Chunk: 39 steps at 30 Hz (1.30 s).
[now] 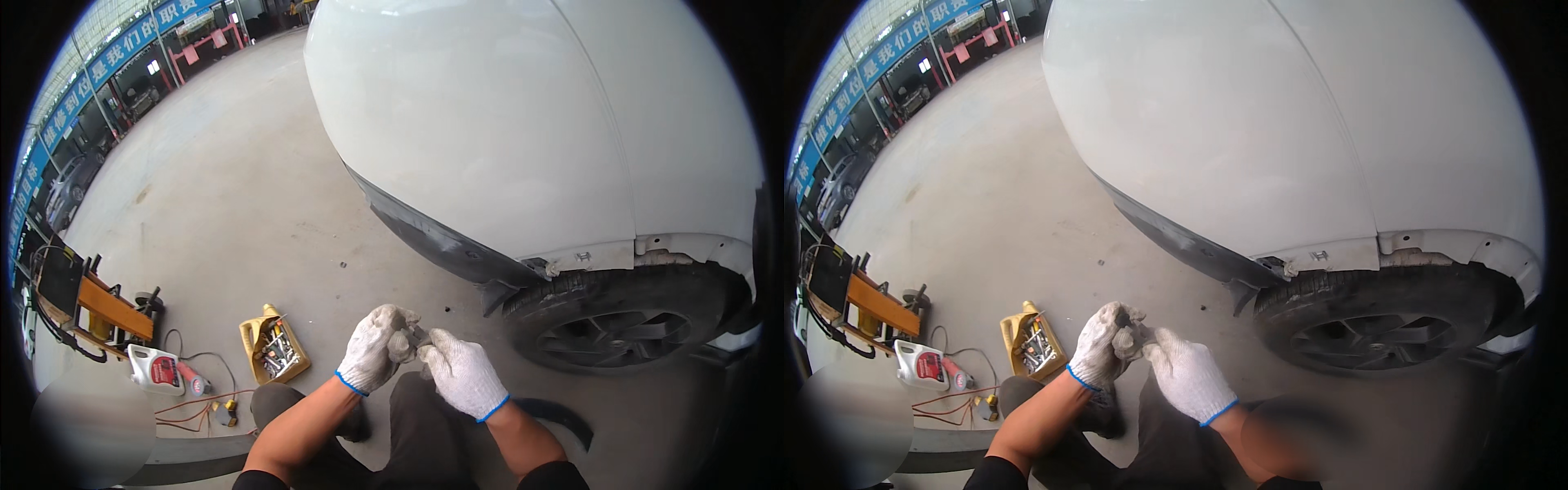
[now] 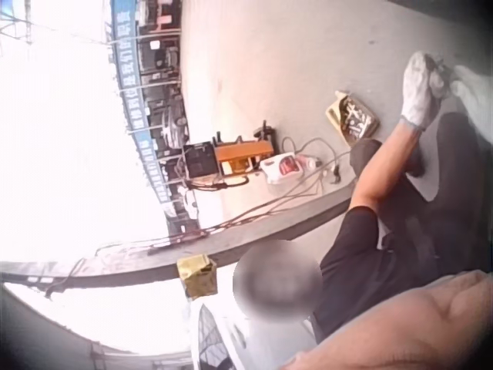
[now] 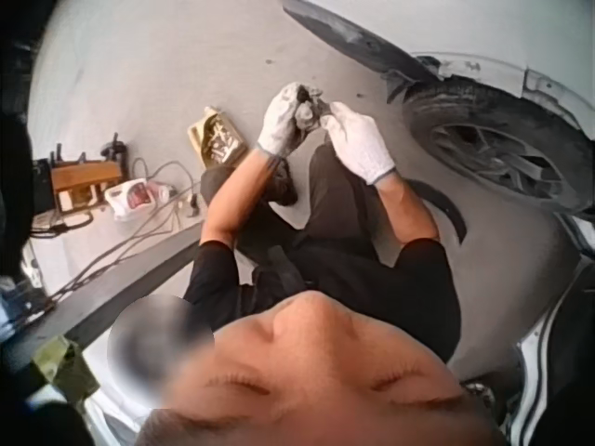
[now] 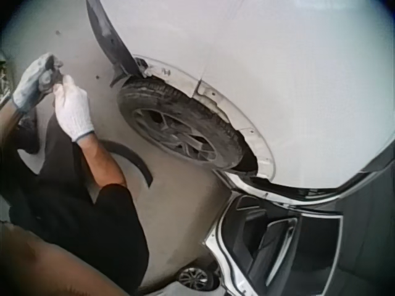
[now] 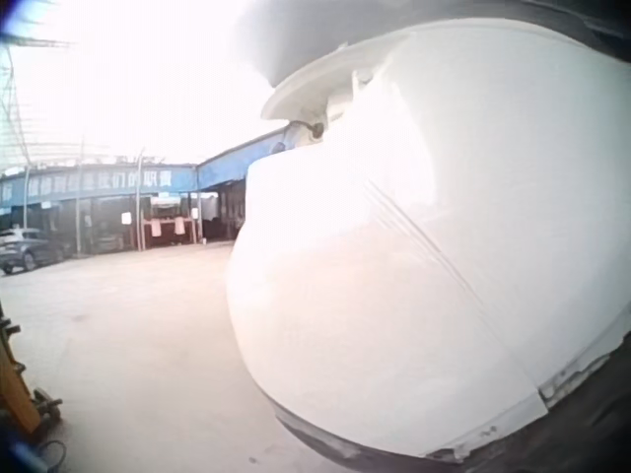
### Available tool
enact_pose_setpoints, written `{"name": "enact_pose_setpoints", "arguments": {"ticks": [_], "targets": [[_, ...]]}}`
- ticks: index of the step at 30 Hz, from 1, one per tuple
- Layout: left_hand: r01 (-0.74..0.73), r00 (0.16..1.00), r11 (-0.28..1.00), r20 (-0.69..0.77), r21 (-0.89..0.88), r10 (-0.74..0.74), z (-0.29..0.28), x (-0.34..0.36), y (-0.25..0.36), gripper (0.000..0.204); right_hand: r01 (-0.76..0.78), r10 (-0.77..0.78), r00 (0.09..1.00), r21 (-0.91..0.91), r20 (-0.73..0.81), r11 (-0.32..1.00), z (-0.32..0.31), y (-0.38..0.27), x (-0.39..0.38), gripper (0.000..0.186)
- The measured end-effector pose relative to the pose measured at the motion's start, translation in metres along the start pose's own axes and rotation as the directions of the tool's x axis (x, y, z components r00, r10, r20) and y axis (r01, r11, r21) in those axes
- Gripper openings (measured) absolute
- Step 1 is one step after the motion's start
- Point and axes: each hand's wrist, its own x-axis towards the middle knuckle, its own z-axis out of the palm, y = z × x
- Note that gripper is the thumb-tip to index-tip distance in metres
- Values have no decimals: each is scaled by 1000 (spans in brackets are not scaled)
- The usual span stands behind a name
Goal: The person sorts fasteners from a yellow container into a white bin, then kneels by a white car to remove and reattach clips and fasteners around the front right wheel arch and bumper area using a screwdriver and pliers.
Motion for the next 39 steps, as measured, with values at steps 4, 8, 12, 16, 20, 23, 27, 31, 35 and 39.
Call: {"name": "enact_pose_setpoints", "arguments": {"ticks": [4,8,12,16,20,23,27,31,35,39], "targets": [[12,1000,999,-19,46,-11,4,6,2,36,-37,42,999,-173,30,984,-3,-10,10,17],[-10,992,985,128,174,-13,-8,22,5,36,-84,85,996,-200,-3,976,-4,-12,12,17],[63,978,993,192,98,-81,2,33,1,43,-289,290,957,26,-28,957,-3,-12,5,23],[71,977,997,200,36,-77,-5,44,-4,43,-378,382,924,104,-27,920,10,-21,13,24],[40,976,998,212,55,-51,-7,46,0,42,-421,429,903,145,-28,896,12,-29,18,23],[7,974,998,224,60,-20,-7,44,4,43,-431,442,897,166,-33,887,15,-29,18,22],[24,974,998,223,63,-37,-17,44,1,45,-463,474,880,215,1,860,21,-40,20,21],[8,963,993,265,114,-38,-21,42,5,46,-476,482,876,192,18,858,21,-45,20,20],[68,960,996,274,-49,-52,-22,43,2,44,-479,489,873,195,1,856,21,-42,17,19],[74,948,997,311,-14,-67,-24,43,9,42,-470,481,877,191,-14,862,23,-42,17,20]]}}
